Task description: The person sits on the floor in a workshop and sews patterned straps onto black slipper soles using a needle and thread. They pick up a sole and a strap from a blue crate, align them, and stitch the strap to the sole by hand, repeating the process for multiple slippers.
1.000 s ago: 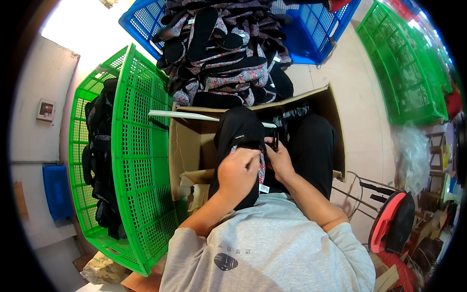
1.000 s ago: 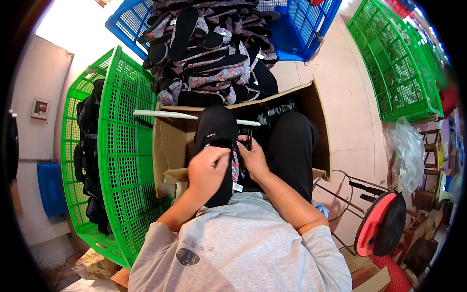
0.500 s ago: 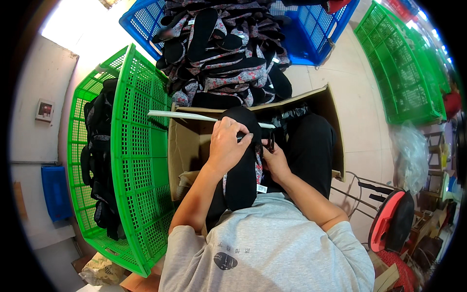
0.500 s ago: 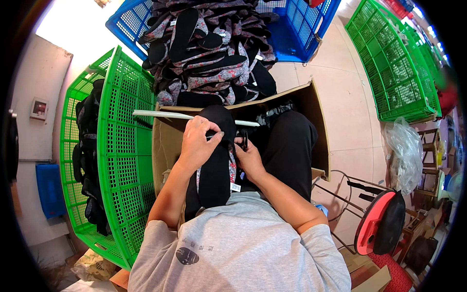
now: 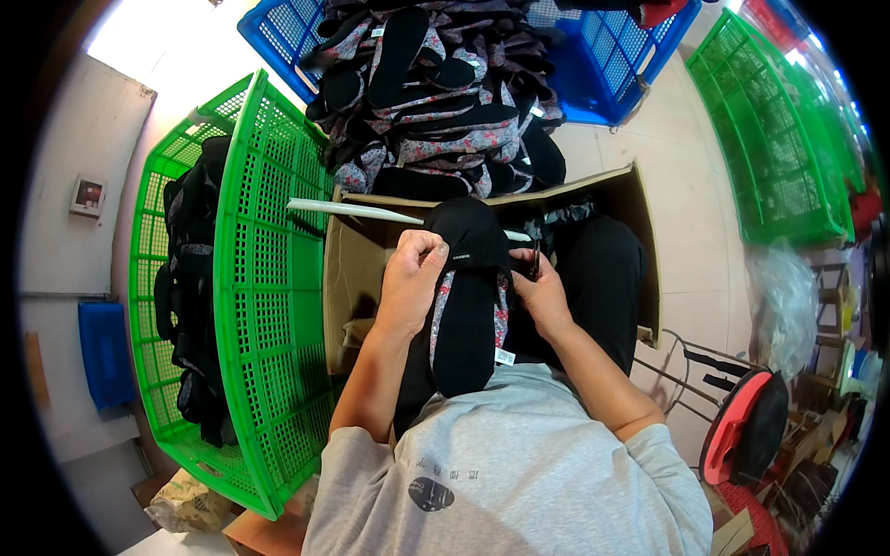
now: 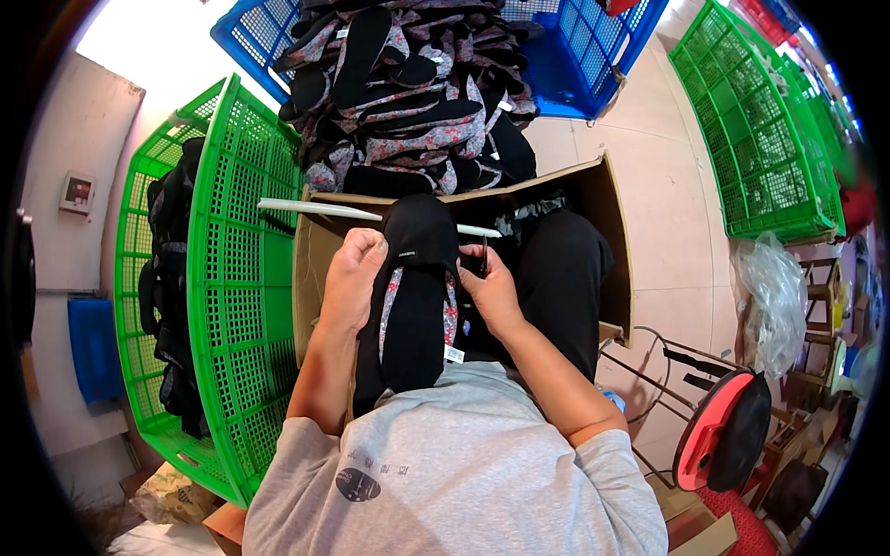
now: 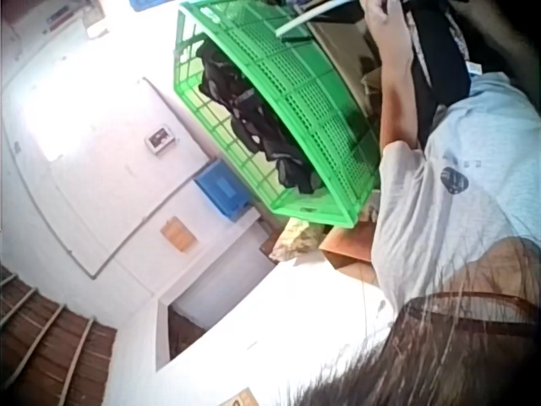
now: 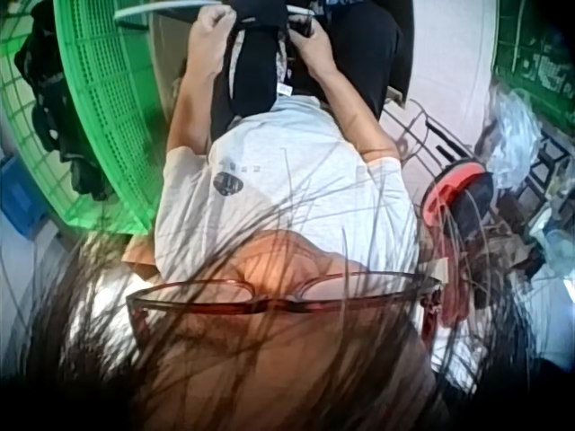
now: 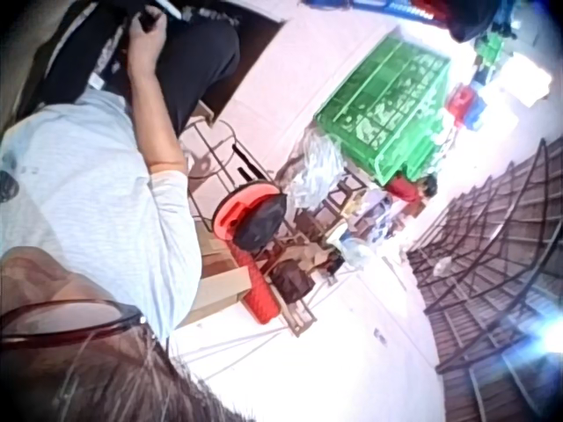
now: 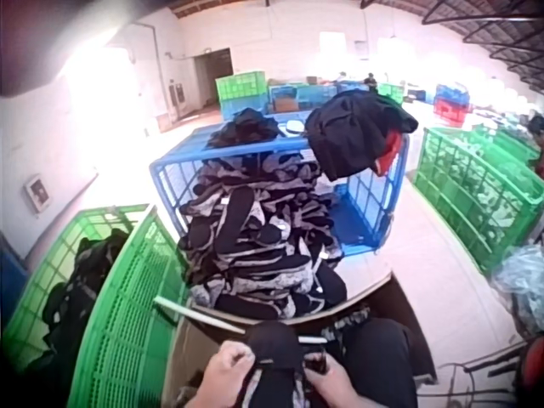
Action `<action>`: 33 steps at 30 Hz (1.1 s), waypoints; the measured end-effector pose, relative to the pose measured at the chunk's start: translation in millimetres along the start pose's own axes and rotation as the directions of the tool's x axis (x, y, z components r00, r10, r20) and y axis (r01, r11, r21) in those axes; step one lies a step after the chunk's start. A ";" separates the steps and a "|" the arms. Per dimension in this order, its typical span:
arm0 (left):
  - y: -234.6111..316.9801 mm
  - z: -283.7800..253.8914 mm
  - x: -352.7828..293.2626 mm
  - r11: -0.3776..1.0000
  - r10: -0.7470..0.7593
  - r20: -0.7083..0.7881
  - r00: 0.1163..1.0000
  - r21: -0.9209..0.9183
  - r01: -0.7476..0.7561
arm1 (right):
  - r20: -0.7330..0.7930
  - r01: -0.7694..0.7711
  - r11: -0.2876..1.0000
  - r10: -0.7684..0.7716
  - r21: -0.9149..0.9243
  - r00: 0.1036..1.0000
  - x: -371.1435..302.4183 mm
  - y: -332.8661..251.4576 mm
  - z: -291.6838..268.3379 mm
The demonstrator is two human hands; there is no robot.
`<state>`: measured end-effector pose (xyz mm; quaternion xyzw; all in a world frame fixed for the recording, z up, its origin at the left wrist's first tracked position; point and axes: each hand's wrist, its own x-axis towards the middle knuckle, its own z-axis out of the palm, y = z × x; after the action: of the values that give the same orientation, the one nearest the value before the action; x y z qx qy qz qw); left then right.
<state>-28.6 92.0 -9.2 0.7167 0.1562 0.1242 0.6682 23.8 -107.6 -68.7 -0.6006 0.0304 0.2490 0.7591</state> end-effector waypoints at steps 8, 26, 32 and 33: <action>19.7 18.2 8.7 0.734 0.353 0.170 0.920 0.559 -0.386 | 0.018 -0.033 0.999 0.033 -0.038 0.999 -1.5 -12.8 1.1; 8.2 15.9 15.9 0.825 0.270 0.169 0.948 0.466 -0.319 | 0.467 0.457 0.523 -0.124 -0.719 0.876 0.6 -102.9 0.2; 7.3 19.0 20.4 0.865 0.203 0.165 0.965 0.431 -0.255 | 0.509 0.503 0.324 -0.071 -0.802 0.858 10.7 -109.7 8.4; 7.2 19.1 21.0 0.872 0.195 0.169 0.966 0.421 -0.250 | 0.513 0.505 0.306 -0.062 -0.807 0.856 10.9 -110.2 10.0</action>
<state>-1.5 82.3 -4.1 0.8680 0.0557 0.1183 0.4791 76.4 -111.6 29.1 -0.8524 -0.3746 0.1935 0.3092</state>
